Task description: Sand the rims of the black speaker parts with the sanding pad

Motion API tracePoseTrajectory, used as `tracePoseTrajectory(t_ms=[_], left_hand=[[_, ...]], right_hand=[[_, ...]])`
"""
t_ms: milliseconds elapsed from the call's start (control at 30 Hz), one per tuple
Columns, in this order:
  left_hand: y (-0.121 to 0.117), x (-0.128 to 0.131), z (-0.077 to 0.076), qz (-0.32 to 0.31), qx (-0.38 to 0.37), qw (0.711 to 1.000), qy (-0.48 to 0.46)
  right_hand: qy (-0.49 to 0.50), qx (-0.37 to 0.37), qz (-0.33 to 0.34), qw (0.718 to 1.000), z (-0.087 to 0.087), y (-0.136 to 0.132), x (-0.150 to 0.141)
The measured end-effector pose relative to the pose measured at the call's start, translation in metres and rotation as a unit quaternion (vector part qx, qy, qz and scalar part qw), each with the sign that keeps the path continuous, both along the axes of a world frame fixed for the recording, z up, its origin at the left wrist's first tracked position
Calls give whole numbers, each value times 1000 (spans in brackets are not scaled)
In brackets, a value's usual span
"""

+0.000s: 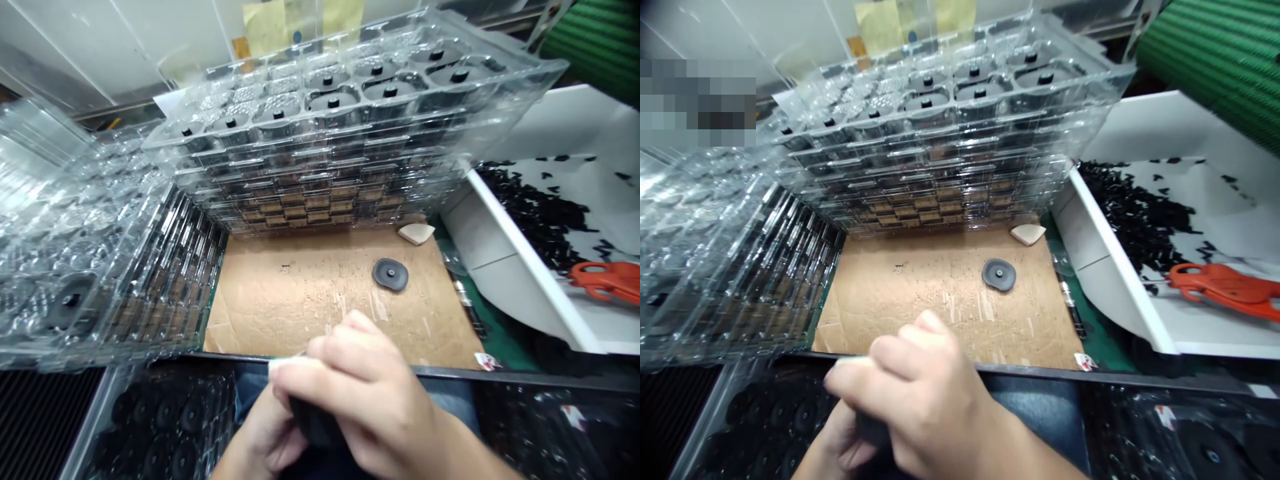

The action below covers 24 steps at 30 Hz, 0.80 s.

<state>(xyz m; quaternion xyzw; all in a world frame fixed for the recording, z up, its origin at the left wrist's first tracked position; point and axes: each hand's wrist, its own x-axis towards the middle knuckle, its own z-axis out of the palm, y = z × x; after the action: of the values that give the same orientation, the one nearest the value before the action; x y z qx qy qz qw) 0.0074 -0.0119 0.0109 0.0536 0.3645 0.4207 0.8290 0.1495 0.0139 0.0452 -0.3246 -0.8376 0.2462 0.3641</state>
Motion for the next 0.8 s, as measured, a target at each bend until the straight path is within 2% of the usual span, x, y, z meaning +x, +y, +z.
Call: tracePoseTrajectory(t_ms=[67, 133, 200, 267, 300, 367, 433, 533, 600, 667, 733, 800], left_hand=[[0, -4, -3, 22, 18, 1000, 5], [-1, -9, -6, 48, 26, 998, 19], [-2, -12, -7, 70, 23, 997, 32], [-2, -11, -8, 80, 18, 996, 34], [-1, -10, -8, 83, 15, 996, 34], [1, -7, -8, 84, 10, 996, 36], [2, -3, -7, 77, 6, 996, 41], [0, 1, -7, 74, -6, 996, 54], [-3, 1, -9, 71, -3, 996, 58], [-4, -1, -12, 67, 6, 996, 65], [-4, -5, -15, 83, 6, 993, 80], [-4, -10, -17, 113, 9, 990, 81]], right_hand=[[18, -36, -78, 996, -4, -6, -1], [16, -117, -120, 986, -8, -14, 5], [50, -220, -66, 972, -13, -24, 15], [110, -321, -17, 941, -21, -31, 26], [140, -361, -25, 922, -25, -33, 31], [183, -417, -93, 885, -33, -33, 36], [206, -409, -153, 876, -35, -30, 34], [180, -287, -204, 919, -26, -23, 19], [148, -158, -186, 958, -15, -18, 5], [109, -98, -111, 983, -8, -13, -3], [67, -151, -37, 986, -9, -6, 0], [55, -248, -53, 966, -22, 2, 9]])
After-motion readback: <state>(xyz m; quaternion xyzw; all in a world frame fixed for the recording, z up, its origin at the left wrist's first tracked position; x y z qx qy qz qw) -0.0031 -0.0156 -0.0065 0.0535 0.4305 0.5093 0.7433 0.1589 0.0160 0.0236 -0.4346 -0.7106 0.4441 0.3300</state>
